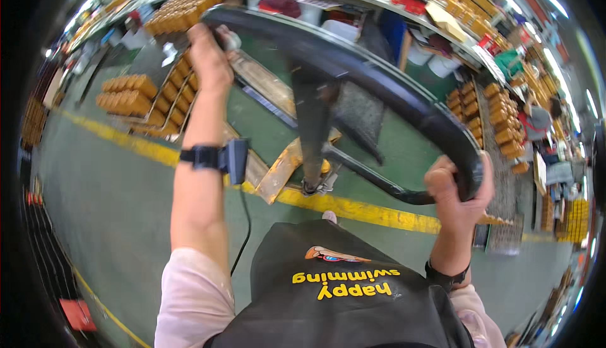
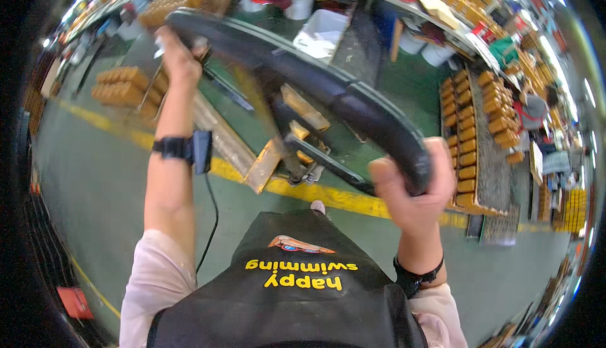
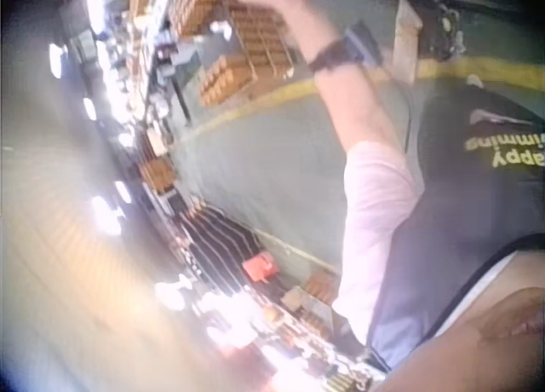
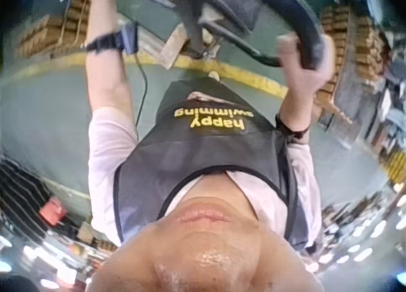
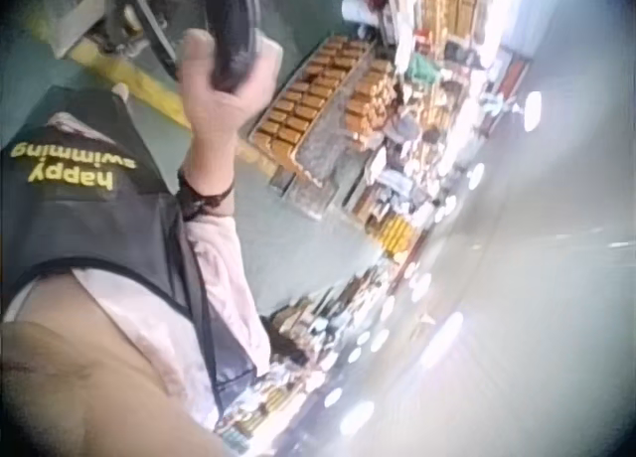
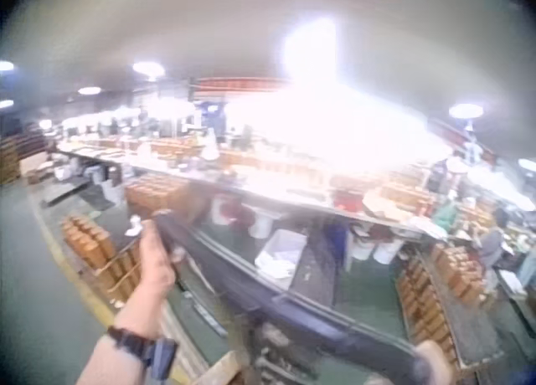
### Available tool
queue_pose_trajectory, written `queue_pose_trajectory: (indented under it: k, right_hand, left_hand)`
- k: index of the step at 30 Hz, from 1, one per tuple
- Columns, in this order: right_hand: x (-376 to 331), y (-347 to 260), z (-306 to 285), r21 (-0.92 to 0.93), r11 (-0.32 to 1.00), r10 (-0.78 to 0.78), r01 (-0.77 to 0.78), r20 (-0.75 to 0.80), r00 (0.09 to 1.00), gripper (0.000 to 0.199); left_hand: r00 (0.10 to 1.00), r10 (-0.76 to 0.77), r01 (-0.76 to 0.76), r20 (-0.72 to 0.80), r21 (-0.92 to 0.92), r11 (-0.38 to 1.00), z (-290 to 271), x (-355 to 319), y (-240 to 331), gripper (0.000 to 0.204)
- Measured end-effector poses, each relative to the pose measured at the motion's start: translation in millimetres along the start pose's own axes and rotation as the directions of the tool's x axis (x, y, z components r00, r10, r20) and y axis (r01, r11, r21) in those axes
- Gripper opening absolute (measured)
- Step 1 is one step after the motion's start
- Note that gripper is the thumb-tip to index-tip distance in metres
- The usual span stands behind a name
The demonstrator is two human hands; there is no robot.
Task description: The person lifts a board, puts a small item into a plastic bag, and writes on a slip of paper. They then pick up a pen and a small item from a container, write on another paper, and pull a pallet jack through the warehouse.
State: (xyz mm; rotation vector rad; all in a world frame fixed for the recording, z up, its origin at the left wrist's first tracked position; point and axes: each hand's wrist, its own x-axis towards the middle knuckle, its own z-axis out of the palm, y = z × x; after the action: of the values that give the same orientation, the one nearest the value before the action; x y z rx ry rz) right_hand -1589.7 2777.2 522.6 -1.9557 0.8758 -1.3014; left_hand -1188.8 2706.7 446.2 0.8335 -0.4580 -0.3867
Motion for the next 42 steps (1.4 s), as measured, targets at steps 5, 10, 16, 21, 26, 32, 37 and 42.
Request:
queue_pose_trajectory:
  k: [5,10,16,21,26,32,37,42]
  right_hand:
    - [20.7,-15.1,-23.1,0.077,0.984,-0.178,0.162,0.295,0.939,0.032]
    - [40.7,-7.6,-64.9,0.24,0.966,-0.188,0.091,0.422,0.887,0.034]
    - [78.5,24.6,-89.5,0.42,0.906,-0.337,0.046,0.652,0.679,0.045]
    - [113.3,91.6,-157.8,0.694,0.717,-0.613,-0.069,0.674,0.413,0.067]
    - [160.3,247.5,-178.4,0.335,0.919,-0.221,-0.208,0.875,0.431,0.054]
    - [188.1,390.3,-119.2,-0.11,0.993,0.085,0.048,0.924,0.372,0.045]
    - [215.6,499.2,-56.7,-0.226,0.937,0.137,0.267,0.94,0.313,0.042]
    - [233.4,543.9,50.5,-0.222,0.893,0.119,0.392,0.955,0.272,0.048]
  left_hand:
    - [0.999,-0.033,0.034,0.025,-0.053,0.998,-15.3,-2.1,7.3,0.053]
    - [0.954,-0.104,0.133,0.282,-0.087,0.987,-14.1,-21.6,22.7,0.061]
    - [0.617,0.069,0.033,0.784,-0.113,0.993,-22.9,1.9,37.9,0.032]
    - [0.929,0.089,-0.08,0.359,-0.039,0.996,8.1,-36.7,38.2,0.039]
    - [0.954,0.299,-0.281,0.014,0.381,0.881,38.1,-68.1,31.5,0.047]
    - [0.999,-0.032,0.034,-0.014,0.114,0.993,26.5,-78.6,73.6,0.059]
    - [0.99,0.05,-0.034,-0.129,0.12,0.992,94.7,-111.8,48.8,0.055]
    - [0.809,0.239,0.14,-0.538,0.57,0.81,12.4,-307.0,39.4,0.06]
